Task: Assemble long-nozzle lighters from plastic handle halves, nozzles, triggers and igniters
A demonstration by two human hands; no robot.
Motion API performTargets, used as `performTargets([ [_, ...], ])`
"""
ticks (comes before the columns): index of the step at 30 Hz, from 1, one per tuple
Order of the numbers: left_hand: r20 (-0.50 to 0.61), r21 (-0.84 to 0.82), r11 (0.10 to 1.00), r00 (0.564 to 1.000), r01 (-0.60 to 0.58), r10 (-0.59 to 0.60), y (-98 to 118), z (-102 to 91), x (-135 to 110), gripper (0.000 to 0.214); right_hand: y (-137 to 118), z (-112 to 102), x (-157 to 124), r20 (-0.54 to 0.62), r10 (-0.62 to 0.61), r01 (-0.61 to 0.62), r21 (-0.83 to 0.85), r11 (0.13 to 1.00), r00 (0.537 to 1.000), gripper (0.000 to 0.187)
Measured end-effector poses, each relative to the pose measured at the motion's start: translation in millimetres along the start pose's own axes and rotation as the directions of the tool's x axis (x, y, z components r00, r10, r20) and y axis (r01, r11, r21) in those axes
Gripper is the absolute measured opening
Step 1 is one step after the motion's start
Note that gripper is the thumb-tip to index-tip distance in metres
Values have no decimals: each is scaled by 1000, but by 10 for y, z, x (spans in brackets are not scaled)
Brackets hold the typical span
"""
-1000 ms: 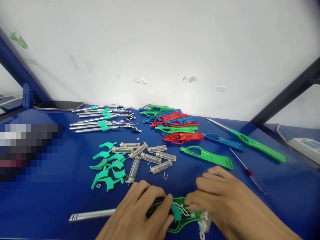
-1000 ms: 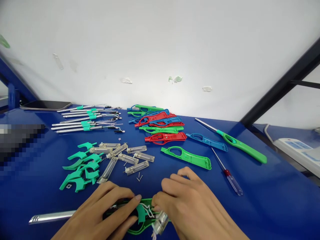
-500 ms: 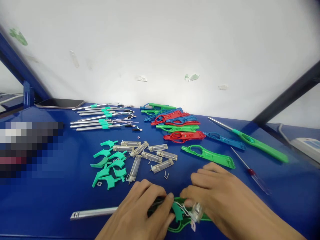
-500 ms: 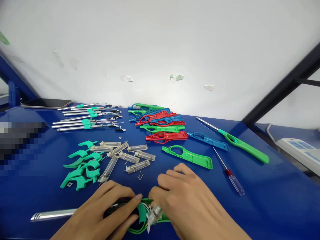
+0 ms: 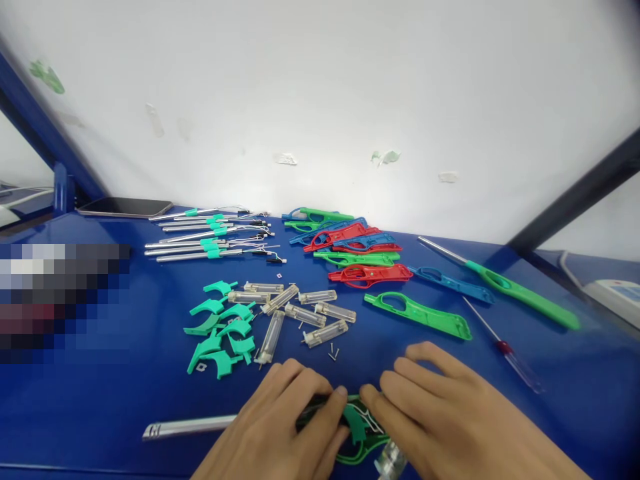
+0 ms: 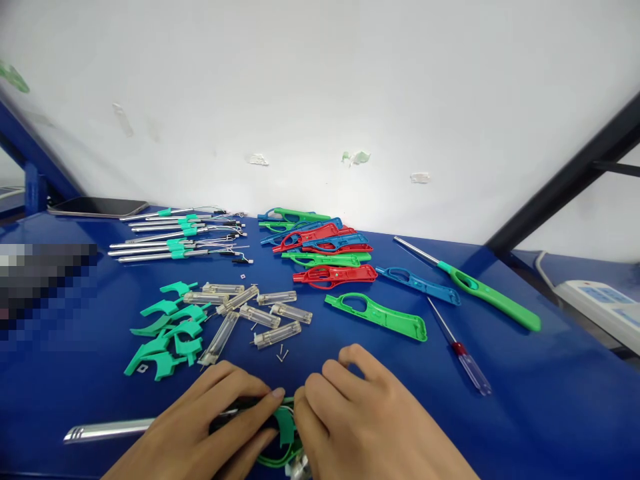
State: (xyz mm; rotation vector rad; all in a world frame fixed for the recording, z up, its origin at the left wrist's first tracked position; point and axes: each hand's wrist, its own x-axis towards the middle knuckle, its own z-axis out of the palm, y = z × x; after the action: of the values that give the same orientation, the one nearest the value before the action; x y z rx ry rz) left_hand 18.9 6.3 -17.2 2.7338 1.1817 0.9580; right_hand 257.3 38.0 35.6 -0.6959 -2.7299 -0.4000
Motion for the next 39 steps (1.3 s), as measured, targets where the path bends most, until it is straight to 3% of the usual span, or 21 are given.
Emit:
performTargets([
  [8, 3, -20, 1000, 1000, -11, 11, 11, 0, 19, 32, 37, -34, -28, -32, 10, -11, -11, 1000, 999, 44],
  [17, 1, 121, 993, 1000, -8, 8, 30, 13, 84, 35, -5, 369, -404, -52, 311, -287, 271, 919, 949, 29],
  [24, 7, 58, 998, 1000, 7, -8, 67, 129, 178, 35, -1, 184, -299, -51, 368, -333, 321, 886, 928, 17],
  [29, -46, -27, 998, 998, 52, -53, 86, 139, 187, 26, -29, 135, -414, -38, 556, -518, 315, 795, 830, 26],
  [31, -59, -42, 998, 997, 50, -52, 94, 140, 192, 25, -44, 168, -417, -48, 560, -510, 354, 784, 827, 18],
  [35, -95, -52, 998, 995, 27, -32, 83, 167, 194, 31, -50, 215, -352, -125, 517, -427, 420, 801, 847, 24],
  [39, -126, -70, 997, 992, -11, 2, 85, 184, 200, 27, -48, 204, -375, -97, 497, -402, 469, 787, 862, 17],
])
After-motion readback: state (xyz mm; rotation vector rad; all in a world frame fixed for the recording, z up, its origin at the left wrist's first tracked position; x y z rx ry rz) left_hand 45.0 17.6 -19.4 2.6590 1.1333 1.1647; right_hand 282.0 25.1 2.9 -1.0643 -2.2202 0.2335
